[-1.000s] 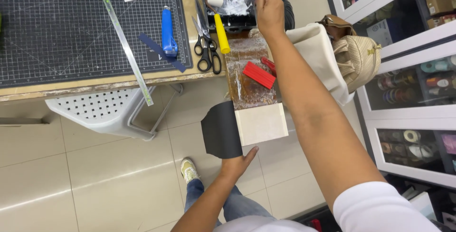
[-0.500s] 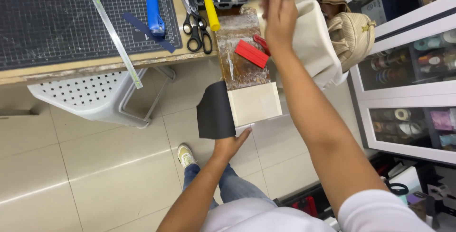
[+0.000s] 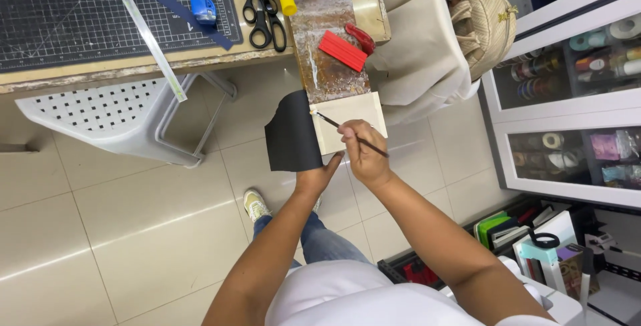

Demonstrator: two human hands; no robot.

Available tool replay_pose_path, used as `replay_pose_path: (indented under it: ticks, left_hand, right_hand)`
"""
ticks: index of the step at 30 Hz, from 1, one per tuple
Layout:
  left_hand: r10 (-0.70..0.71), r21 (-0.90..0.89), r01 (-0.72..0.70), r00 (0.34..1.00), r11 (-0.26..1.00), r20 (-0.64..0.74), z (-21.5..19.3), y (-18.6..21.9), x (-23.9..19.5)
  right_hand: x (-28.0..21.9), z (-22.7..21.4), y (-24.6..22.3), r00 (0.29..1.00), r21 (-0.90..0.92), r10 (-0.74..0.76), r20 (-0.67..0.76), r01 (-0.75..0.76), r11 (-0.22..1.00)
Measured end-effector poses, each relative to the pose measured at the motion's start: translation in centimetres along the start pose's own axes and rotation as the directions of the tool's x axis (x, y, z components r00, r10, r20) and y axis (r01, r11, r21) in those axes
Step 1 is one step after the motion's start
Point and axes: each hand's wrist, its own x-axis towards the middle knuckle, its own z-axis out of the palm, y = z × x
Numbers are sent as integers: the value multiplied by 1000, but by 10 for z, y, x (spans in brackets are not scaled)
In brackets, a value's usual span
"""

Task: Applying a white substance to a black box using a roller and smoothing it with a scraper

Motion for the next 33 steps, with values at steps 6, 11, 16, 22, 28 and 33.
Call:
replay_pose_path:
  ticks: [6,11,16,22,28,33]
  left_hand:
    - [0,-4,0,1000,1000,13,-11,7,2]
    - [-20,7,20,1000,1000,16,-9,0,0]
    - [-6,26,6,1000,1000,8,-10,5,-1]
    - [-10,67,10,1000,998,-8,1,-11,2]
    - [8,-32,-8,1000,999,-18,2,-4,3]
    - [2,-63,-4,1000,998,-29,-3,8,6]
  right_hand:
    - [-3,-7,-9,999,-124,26,37,-21,992]
    - [3,8,-4,1000,-58,16,-11,-17,998]
    - [1,2,-10,999,-134,38,26,-34,990]
    - [2,12,-1,1000,-74,29,4,-29,997]
    - [11,11,-1,1000,-126,-12,-2,11,992]
    - [17,10,-5,1000,-74,-3,-19,2,997]
